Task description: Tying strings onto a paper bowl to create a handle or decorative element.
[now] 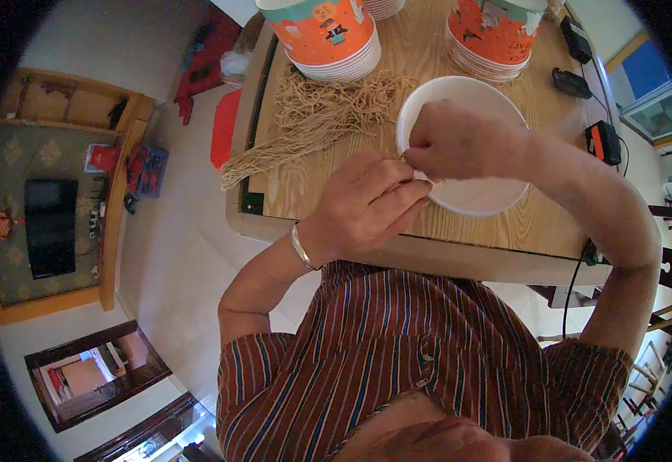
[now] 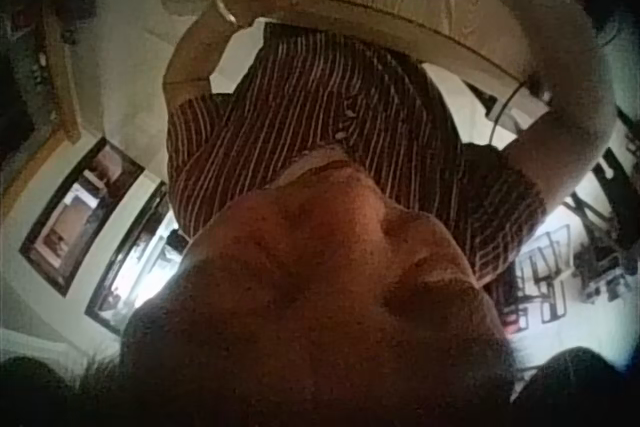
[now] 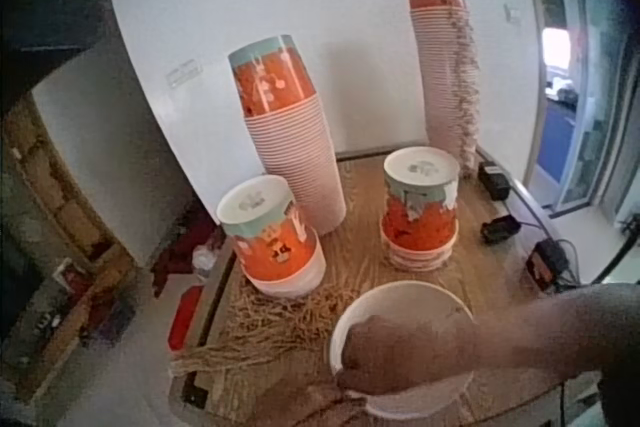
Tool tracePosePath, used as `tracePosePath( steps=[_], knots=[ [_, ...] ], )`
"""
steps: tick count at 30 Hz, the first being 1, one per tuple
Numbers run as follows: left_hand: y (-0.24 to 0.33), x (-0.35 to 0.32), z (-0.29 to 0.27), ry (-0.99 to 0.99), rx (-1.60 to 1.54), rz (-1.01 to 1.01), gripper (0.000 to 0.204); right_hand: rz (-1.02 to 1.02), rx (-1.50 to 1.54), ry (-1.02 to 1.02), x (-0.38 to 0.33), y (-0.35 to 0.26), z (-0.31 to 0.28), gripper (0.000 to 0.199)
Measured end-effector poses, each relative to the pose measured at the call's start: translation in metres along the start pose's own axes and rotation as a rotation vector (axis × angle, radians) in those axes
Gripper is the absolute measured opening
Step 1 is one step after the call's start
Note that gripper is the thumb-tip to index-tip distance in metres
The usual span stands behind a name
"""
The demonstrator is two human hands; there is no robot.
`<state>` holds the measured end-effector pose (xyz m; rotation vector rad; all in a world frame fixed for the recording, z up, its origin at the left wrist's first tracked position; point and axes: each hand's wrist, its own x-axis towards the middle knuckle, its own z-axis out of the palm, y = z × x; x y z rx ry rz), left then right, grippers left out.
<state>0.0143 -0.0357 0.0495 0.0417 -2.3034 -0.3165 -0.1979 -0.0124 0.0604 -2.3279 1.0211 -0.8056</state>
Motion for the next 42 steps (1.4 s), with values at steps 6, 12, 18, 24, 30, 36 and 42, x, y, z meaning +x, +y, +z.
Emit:
tracePosePath(
  steps=[6,12,18,24,30,36,42],
  knots=[
    [-0.005,-0.007,0.004,-0.042,-0.013,-0.023,0.028,1.025,0.434,-0.41,0.022,-0.032,-0.03,0.029],
    [-0.001,-0.004,0.008,0.077,-0.074,-0.167,0.029,1.035,0.769,-0.334,0.01,-0.024,-0.02,0.028],
    [-0.002,0.003,0.006,-0.03,0.01,-0.069,0.032,1.072,0.756,-0.261,0.006,-0.023,-0.015,0.028],
    [-0.001,0.011,0.005,-0.103,-0.026,-0.115,0.027,1.097,0.716,-0.256,0.004,-0.025,-0.014,0.028],
    [-0.006,0.009,0.008,-0.078,-0.141,-0.149,0.019,1.057,0.714,-0.253,0.002,-0.027,-0.014,0.028],
    [-0.016,-0.01,0.012,0.054,-0.495,-0.522,0.007,1.017,0.771,-0.208,0.002,-0.029,-0.013,0.024],
    [-0.007,-0.024,0.021,0.178,-1.072,-1.004,0.007,0.934,0.832,-0.085,-0.01,-0.022,-0.002,0.023]
  ],
)
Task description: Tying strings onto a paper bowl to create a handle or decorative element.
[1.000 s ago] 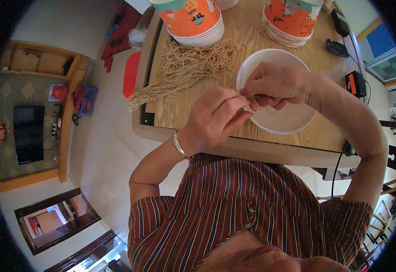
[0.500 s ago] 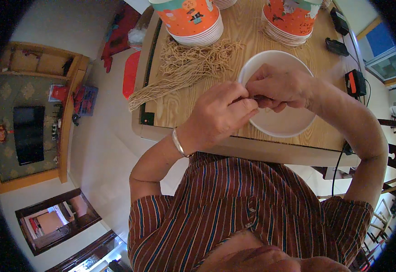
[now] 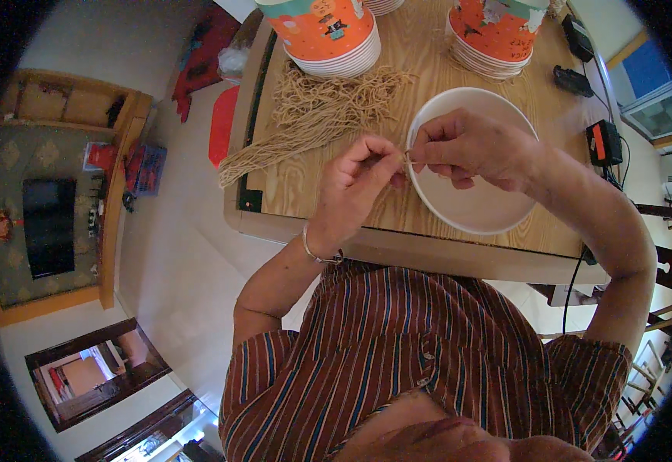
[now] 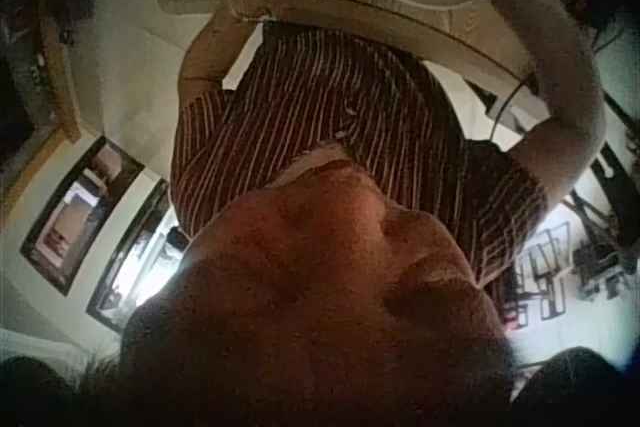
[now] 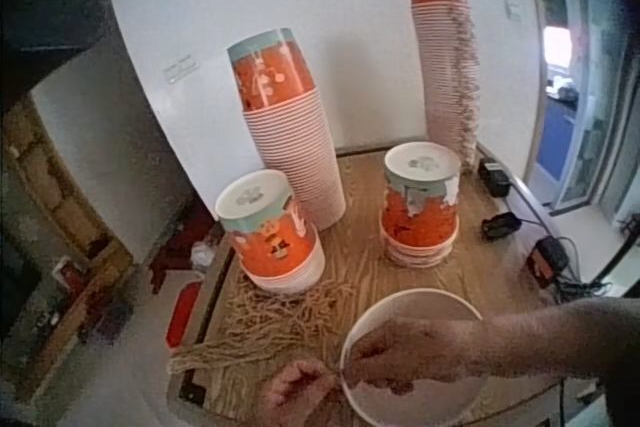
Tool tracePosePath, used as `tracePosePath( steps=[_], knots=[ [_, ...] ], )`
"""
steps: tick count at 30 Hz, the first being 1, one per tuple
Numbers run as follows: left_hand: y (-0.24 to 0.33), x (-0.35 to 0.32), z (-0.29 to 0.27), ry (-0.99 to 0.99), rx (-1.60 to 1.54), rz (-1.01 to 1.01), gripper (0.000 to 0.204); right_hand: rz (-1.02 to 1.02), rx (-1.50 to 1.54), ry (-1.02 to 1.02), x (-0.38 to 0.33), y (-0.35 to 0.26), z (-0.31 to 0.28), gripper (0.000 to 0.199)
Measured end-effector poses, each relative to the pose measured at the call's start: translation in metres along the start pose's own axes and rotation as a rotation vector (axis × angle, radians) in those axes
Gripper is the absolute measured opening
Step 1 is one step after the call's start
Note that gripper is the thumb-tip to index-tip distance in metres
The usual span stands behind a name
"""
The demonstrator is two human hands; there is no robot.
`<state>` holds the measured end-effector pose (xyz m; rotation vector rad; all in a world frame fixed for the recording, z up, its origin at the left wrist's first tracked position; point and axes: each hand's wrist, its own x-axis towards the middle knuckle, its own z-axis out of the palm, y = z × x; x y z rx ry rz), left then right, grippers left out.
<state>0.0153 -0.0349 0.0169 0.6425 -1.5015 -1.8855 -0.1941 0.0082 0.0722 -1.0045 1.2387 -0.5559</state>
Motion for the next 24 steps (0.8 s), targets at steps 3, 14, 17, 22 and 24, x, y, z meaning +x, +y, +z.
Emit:
tracePosePath(
  steps=[3,14,17,22,24],
  knots=[
    [-0.004,0.0,0.003,0.037,-0.102,-0.003,0.013,-0.032,0.094,-0.026,-0.001,0.002,0.002,0.022],
    [-0.021,-0.027,0.009,0.087,0.187,0.035,0.018,0.062,0.127,0.048,-0.004,0.0,0.009,0.021],
    [-0.023,-0.02,0.016,0.113,0.219,0.046,0.019,0.055,0.135,0.046,-0.004,0.002,0.011,0.02],
    [-0.005,-0.003,0.025,0.151,0.334,0.101,0.021,-0.023,0.185,0.046,-0.006,0.002,0.015,0.017],
    [-0.003,-0.002,0.026,0.193,0.491,0.184,0.022,-0.02,0.128,0.054,-0.005,0.001,0.015,0.017]
  ],
)
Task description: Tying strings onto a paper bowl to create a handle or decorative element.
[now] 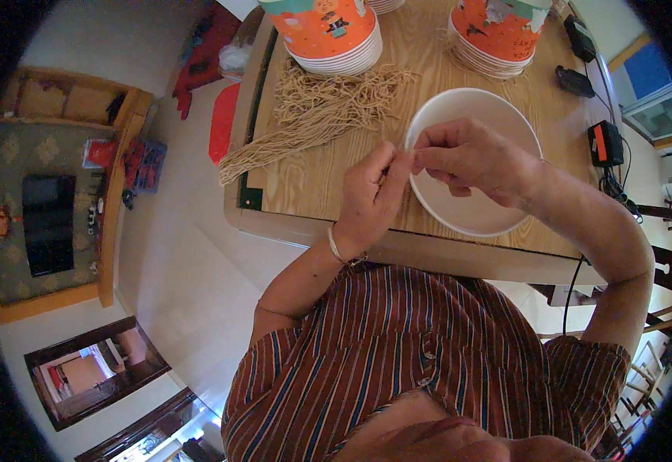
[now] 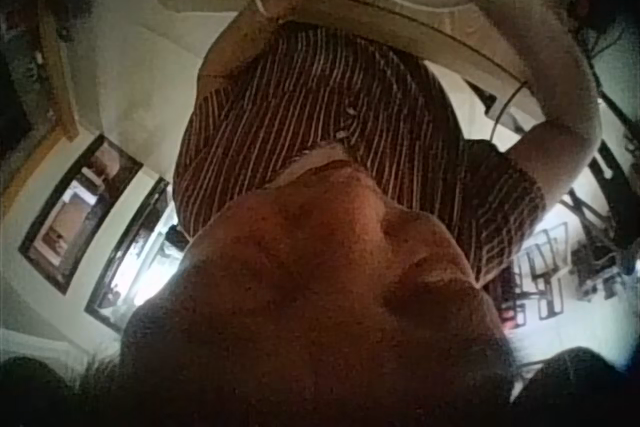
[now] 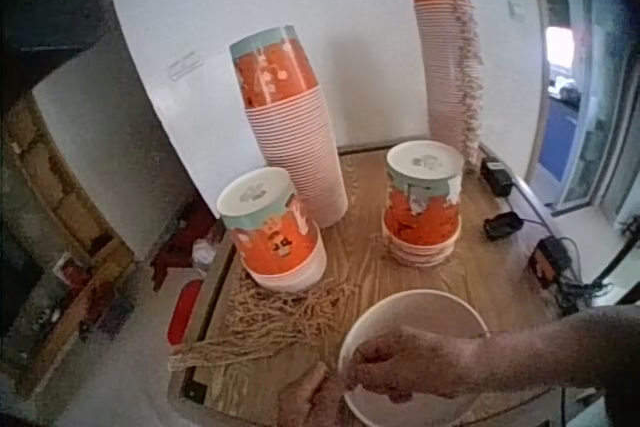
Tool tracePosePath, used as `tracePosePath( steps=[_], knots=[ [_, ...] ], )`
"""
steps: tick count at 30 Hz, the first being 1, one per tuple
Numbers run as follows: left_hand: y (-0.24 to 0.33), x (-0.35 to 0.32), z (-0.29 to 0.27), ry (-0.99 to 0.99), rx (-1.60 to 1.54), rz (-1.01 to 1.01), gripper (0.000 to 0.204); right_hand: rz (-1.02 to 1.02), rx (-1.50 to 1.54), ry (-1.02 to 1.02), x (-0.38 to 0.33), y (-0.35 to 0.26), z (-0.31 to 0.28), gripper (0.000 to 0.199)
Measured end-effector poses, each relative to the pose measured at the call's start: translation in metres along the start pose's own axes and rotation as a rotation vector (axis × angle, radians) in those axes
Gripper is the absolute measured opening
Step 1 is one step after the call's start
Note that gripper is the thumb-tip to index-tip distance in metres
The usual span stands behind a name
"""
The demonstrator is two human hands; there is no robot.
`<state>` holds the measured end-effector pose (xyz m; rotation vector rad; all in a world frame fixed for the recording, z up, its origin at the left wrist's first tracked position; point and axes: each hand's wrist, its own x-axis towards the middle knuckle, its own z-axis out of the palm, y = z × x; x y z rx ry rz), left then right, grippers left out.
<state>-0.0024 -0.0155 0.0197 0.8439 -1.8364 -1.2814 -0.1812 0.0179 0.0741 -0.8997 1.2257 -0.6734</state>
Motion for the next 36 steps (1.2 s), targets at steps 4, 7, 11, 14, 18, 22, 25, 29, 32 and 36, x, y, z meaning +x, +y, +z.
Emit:
tracePosePath(
  steps=[4,7,11,14,18,22,25,29,32,36],
  knots=[
    [-0.007,-0.001,-0.007,-0.052,0.101,0.043,0.019,-0.005,-0.138,0.023,-0.001,-0.001,0.0,0.017],
    [-0.005,-0.003,-0.007,-0.041,0.135,0.11,0.019,-0.056,-0.167,0.048,0.0,0.001,-0.001,0.017],
    [-0.001,-0.006,-0.006,-0.015,0.131,0.19,0.013,-0.264,-0.382,0.174,0.008,0.014,-0.001,0.015],
    [-0.006,-0.009,-0.007,-0.06,0.071,0.125,0.012,-0.647,-0.449,0.271,0.015,0.026,-0.003,0.012],
    [-0.008,-0.01,-0.011,-0.116,-0.073,-0.064,0.011,-0.284,-0.235,0.21,0.002,0.002,0.006,0.009],
    [-0.009,-0.01,-0.011,-0.129,-0.168,-0.127,0.011,-0.12,0.077,0.147,0.002,0.001,0.004,0.009],
    [-0.008,-0.007,-0.014,-0.1,-0.175,-0.154,0.011,-0.087,0.092,0.072,0.002,0.002,-0.002,0.008],
    [-0.005,-0.005,-0.016,-0.026,-0.155,-0.186,0.009,-0.068,0.067,0.062,0.001,-0.002,0.002,0.008],
    [-0.003,-0.002,-0.017,0.02,-0.206,-0.199,0.008,-0.039,0.074,0.066,0.001,-0.004,0.002,0.008],
    [-0.003,0.001,-0.017,0.045,-0.207,-0.183,0.005,-0.048,-0.004,0.094,-0.001,-0.003,0.0,0.008]
  ],
)
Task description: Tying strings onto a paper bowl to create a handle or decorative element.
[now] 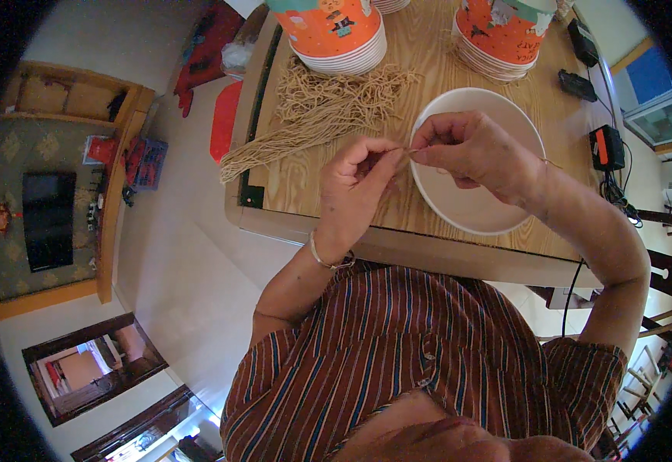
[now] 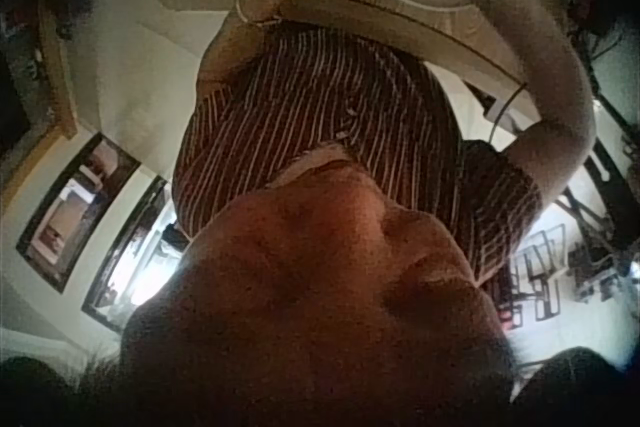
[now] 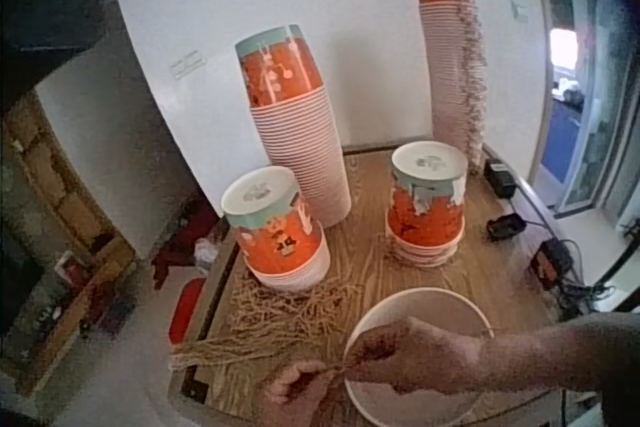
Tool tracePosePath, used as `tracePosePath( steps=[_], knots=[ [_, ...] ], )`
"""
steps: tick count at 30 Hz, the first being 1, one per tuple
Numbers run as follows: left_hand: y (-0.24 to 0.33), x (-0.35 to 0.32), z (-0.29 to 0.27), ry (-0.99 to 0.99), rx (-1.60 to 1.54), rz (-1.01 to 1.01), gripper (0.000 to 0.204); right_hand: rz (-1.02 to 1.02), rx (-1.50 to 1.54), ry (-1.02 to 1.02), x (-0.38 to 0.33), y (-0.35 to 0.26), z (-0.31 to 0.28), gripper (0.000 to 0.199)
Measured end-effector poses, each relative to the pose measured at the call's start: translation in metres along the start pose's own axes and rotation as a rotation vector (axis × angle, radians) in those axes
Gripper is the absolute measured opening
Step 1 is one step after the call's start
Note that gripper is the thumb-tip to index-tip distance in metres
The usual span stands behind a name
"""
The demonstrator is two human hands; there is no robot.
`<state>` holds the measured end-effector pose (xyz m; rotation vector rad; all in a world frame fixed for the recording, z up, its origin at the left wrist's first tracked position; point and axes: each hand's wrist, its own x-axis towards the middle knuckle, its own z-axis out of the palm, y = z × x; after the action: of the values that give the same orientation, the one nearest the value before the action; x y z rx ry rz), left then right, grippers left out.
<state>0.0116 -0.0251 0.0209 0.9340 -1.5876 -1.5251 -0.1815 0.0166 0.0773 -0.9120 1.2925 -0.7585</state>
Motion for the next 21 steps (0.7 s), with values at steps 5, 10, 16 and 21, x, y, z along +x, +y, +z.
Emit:
tracePosePath(
  steps=[5,10,16,21],
  knots=[
    [0.001,0.004,0.004,-0.003,0.002,0.05,0.005,-0.108,-0.153,0.04,0.001,0.003,0.002,0.009],
    [-0.003,0.007,0.008,-0.012,-0.084,0.024,0.007,-0.251,-0.267,0.021,0.003,0.009,-0.003,0.018],
    [-0.013,0.009,0.016,-0.022,-0.31,0.003,0.009,0.024,0.015,0.041,0.001,-0.001,0.0,0.009],
    [-0.025,0.011,0.022,-0.007,-0.532,-0.023,0.013,0.017,0.085,0.04,-0.001,-0.001,0.001,0.008]
  ],
)
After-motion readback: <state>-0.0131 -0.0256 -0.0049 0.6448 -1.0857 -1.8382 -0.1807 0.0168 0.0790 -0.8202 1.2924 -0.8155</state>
